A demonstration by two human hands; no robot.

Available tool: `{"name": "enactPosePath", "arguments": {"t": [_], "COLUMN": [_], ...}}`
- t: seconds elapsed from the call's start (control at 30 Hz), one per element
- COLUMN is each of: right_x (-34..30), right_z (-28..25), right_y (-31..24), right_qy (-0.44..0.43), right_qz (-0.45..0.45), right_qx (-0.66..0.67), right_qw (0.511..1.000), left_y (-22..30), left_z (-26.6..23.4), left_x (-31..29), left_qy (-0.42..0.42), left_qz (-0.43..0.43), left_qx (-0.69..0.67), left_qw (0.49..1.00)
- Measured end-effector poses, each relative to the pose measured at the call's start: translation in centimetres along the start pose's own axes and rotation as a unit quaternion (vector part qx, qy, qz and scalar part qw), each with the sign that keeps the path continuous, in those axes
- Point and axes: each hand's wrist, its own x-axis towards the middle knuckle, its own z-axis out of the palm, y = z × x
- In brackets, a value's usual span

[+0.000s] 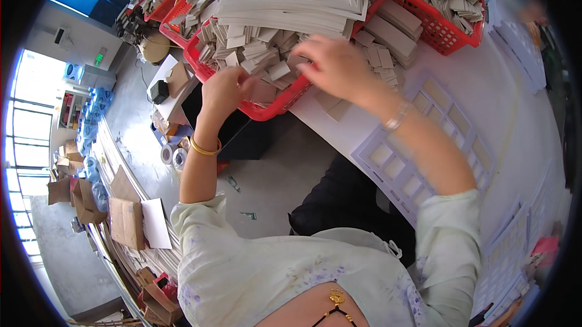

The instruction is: Placing small rectangular cardboard pieces into designated slots of a plastic tray.

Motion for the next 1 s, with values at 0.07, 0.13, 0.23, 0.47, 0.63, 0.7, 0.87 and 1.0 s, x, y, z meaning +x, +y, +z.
{"name": "enactPosePath", "arguments": {"t": [0.07,0.13,0.23,0.47,0.63,0.7,0.87,1.0], "right_x": [2.6,3.8,4.3,1.1,-5.1,-9.2,-20.5,-27.9], "right_z": [3.4,6.1,8.4,3.3,-1.0,-4.2,-12.1,-17.0], "right_y": [-1.6,-1.5,-0.2,-0.4,0.8,1.5,4.4,5.8], "right_qy": [-0.075,-0.13,-0.278,0.078,0.192,0.202,0.312,0.383], "right_qz": [0.048,0.088,0.166,0.028,0.18,0.236,0.378,0.46], "right_qx": [-0.019,-0.06,-0.093,0.027,0.278,0.293,0.233,0.179], "right_qw": [0.996,0.986,0.942,0.996,0.924,0.904,0.839,0.781], "left_y": [0.2,-0.1,-0.1,-0.7,1.4,3.8,11.7,20.6], "left_z": [0.2,0.5,0.1,0.9,1.5,1.5,3.8,9.7], "left_x": [0.0,0.0,-0.2,-1.7,-1.8,-2.0,-4.1,-3.9], "left_qy": [-0.027,-0.016,-0.01,0.172,0.208,0.228,0.12,-0.062], "left_qz": [0.01,0.042,0.03,-0.03,-0.025,-0.024,0.088,0.117], "left_qx": [0.03,0.018,-0.008,-0.199,-0.322,-0.419,-0.503,-0.596], "left_qw": [0.999,0.999,0.999,0.964,0.923,0.879,0.851,0.792]}}
